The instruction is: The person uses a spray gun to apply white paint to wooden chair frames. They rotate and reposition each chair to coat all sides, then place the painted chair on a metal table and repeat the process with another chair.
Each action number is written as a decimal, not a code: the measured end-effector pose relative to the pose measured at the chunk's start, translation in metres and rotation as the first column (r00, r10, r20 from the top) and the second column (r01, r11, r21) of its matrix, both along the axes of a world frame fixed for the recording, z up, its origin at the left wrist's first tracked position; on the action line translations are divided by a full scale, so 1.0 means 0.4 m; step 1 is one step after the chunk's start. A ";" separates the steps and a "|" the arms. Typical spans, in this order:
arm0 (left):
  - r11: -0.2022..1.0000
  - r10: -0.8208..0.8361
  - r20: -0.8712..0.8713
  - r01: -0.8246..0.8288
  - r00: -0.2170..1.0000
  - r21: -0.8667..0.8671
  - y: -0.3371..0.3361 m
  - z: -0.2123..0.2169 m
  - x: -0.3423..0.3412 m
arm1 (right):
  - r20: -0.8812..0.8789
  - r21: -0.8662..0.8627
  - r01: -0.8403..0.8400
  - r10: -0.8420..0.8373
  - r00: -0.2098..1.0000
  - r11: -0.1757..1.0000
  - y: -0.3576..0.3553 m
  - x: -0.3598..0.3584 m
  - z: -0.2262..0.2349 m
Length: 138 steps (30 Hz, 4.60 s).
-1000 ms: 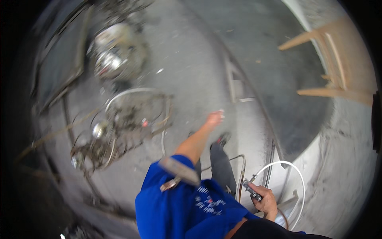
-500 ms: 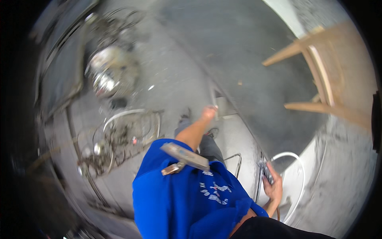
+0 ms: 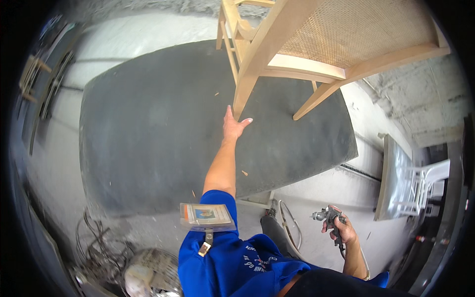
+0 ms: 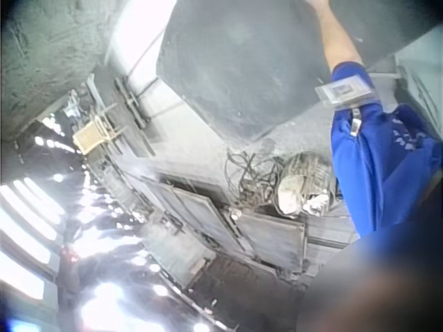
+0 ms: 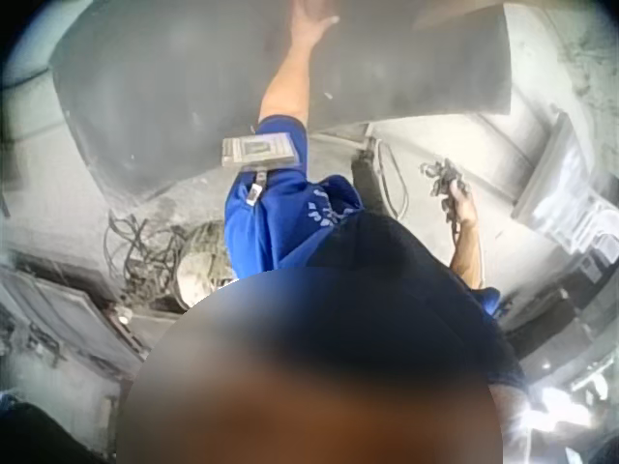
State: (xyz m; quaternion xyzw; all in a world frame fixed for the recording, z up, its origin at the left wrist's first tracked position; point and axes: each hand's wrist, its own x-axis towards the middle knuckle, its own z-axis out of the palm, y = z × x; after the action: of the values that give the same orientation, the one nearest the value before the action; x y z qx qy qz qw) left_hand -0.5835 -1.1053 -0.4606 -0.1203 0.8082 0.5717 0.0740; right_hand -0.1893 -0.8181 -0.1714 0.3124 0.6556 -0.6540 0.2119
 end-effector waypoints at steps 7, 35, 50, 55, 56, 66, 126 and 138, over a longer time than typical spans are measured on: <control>0.995 -0.021 0.074 0.028 0.997 -0.093 0.001 -0.005 -0.083 | -0.022 0.260 -0.155 0.167 0.986 0.953 -0.092 -0.075 -0.023; 0.992 -0.111 -0.381 0.078 0.918 -0.101 -0.303 0.672 -0.280 | -0.419 -0.477 0.663 -0.812 0.405 0.577 -0.639 -1.193 -0.301; 0.940 -0.239 -0.332 0.132 0.912 -0.314 -0.176 0.813 -0.477 | -0.339 -0.187 0.746 -0.755 0.562 0.639 -0.691 -1.083 -0.467; 0.805 -0.364 -0.410 0.061 0.836 -0.590 -0.153 0.800 -0.454 | -0.138 -0.173 0.817 -0.835 0.532 0.550 -0.703 -0.871 -0.446; 0.793 -0.375 -0.408 0.061 0.832 -0.606 -0.152 0.796 -0.453 | -0.097 -0.241 0.828 -0.862 0.498 0.506 -0.685 -0.882 -0.425; 0.782 -0.451 -0.424 0.118 0.785 -0.612 -0.109 0.829 -0.535 | -0.423 -0.615 0.536 -0.815 0.395 0.579 -0.585 -0.984 -0.158; 0.598 -0.566 -0.383 0.044 0.730 -0.800 -0.060 0.765 -0.370 | -0.477 -0.453 0.803 -0.866 0.149 0.387 0.331 -0.629 -0.141; 0.748 -0.543 -0.453 0.163 0.707 -0.643 -0.012 0.794 -0.413 | -0.687 -0.176 0.904 -0.706 0.170 0.389 0.194 -0.349 -0.159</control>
State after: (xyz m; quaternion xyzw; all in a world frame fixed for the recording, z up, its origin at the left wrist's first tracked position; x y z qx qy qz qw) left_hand -0.7487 -1.1101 -0.1432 0.2220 0.9236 0.2894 -0.1184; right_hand -0.3290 -0.7404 -0.2350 0.3805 0.4922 -0.6270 -0.4687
